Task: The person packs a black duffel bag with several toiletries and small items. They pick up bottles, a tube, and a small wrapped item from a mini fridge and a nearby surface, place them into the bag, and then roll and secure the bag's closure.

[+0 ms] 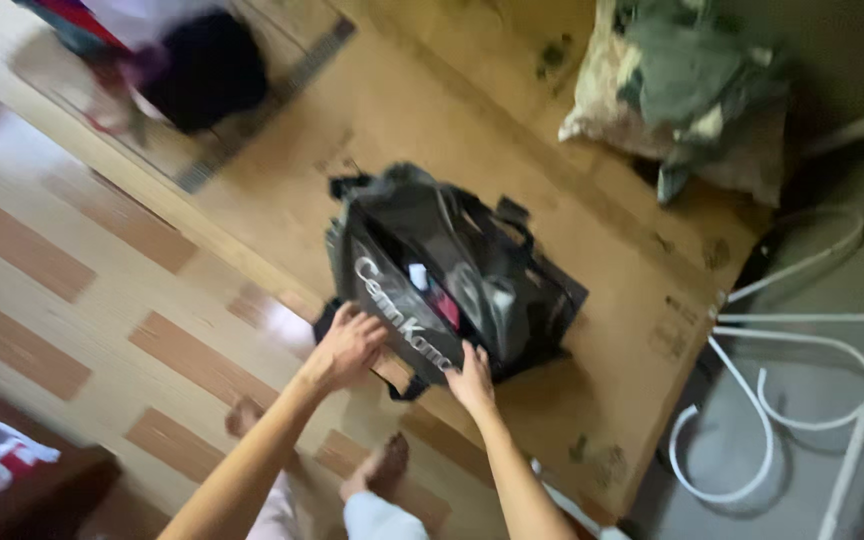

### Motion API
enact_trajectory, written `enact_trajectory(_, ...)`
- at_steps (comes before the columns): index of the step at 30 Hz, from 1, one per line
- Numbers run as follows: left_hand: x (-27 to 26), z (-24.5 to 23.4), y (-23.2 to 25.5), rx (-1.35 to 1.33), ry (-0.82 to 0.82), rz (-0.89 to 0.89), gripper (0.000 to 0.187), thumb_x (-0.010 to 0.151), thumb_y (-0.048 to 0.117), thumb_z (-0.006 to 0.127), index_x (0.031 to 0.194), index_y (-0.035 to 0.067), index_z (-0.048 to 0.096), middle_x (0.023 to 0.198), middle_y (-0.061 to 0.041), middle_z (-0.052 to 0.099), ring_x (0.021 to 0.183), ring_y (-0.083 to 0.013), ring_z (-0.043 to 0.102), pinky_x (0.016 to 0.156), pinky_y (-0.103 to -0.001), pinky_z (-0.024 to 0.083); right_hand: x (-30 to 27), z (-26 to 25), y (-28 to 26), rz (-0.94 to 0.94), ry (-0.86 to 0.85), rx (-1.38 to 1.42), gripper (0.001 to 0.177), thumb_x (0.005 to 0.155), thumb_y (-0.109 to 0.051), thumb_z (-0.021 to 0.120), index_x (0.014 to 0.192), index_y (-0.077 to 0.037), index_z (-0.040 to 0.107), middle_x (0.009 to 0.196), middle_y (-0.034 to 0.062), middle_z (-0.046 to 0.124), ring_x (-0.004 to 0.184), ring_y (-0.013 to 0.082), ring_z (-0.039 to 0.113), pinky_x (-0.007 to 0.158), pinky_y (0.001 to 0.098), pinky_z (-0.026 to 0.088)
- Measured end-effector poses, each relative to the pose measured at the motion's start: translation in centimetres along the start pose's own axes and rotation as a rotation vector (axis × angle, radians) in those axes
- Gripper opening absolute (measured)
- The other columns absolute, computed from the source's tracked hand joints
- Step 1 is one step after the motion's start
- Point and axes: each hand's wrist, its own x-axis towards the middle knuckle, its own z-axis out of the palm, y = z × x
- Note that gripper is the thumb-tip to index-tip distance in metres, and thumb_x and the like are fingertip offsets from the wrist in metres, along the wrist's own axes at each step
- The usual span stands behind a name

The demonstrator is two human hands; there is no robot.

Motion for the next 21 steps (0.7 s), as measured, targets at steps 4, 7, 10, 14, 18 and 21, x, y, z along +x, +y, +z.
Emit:
enact_trajectory(4,-4.5,-7.4,-1.6,-0.065,0.128,-0.006,0.027,0.08,0.013,0.065,0.106,0.008,0.064,0.108,-0.01,0.062,0.115,-0.0284,0.056,0.112,-0.053,0.03,-2.8,-1.2,-7.2,-0.087,-0.003,-0.009,0.077,0.078,-0.022,0.08,0.145,-0.011,0.043,0.145,0.0259,0.045,0.133,0.0449,0.046,0.111,0.0479,0.04)
enact_trajectory(7,-8.6,-13.4,-3.3,-0.094,0.197,-0.059,0.03,0.077,0.011,0.066,0.107,0.009,0.065,0.11,-0.01,0.063,0.116,-0.0293,0.055,0.11,-0.051,0.032,-3.1,-1.2,-14.4,-0.063,-0.049,-0.022,0.073,0.08,-0.023,0.08,0.143,-0.012,0.044,0.141,0.0235,0.049,0.131,0.0422,0.049,0.109,0.0478,0.042)
enact_trajectory(10,-13.1,-19.8,-5.4,-0.131,0.27,-0.128,0.033,0.079,0.006,0.063,0.111,0.012,0.067,0.116,-0.006,0.065,0.117,-0.0278,0.056,0.108,-0.05,0.034,-4.5,-0.6,-22.3,0.024,-0.16,-0.053,0.064,0.083,-0.023,0.075,0.142,-0.015,0.049,0.128,0.0188,0.062,0.118,0.0381,0.061,0.1,0.0482,0.049)
enact_trajectory(14,-20.2,-26.8,-7.0,-0.124,0.313,-0.217,0.036,0.081,0.003,0.06,0.115,0.014,0.068,0.12,-0.006,0.065,0.121,-0.0279,0.055,0.107,-0.047,0.036,-5.7,1.5,-33.0,-0.37,-0.158,0.234,0.046,0.086,-0.019,0.074,0.128,-0.008,0.063,0.112,0.015,0.074,0.104,0.0279,0.073,0.087,0.0384,0.057)
enact_trajectory(18,-27.6,-33.1,-8.1,-0.115,0.39,-0.268,0.039,0.079,0.001,0.061,0.115,0.014,0.069,0.123,-0.007,0.065,0.123,-0.0277,0.056,0.107,-0.047,0.035,-8.6,5.2,-42.3,-0.297,-0.287,0.199,0.043,0.084,-0.021,0.075,0.125,-0.012,0.067,0.112,0.0085,0.076,0.103,0.0212,0.072,0.089,0.0352,0.056)
enact_trajectory(21,-31.8,-37.9,-9.2,-0.099,0.422,-0.386,0.04,0.079,0.003,0.064,0.117,0.013,0.067,0.124,-0.009,0.064,0.123,-0.0294,0.054,0.105,-0.046,0.038,-8.7,8.0,-49.7,-0.477,-0.354,0.335,0.044,0.083,-0.018,0.075,0.125,-0.009,0.066,0.109,0.0104,0.076,0.101,0.0198,0.072,0.088,0.0346,0.057)
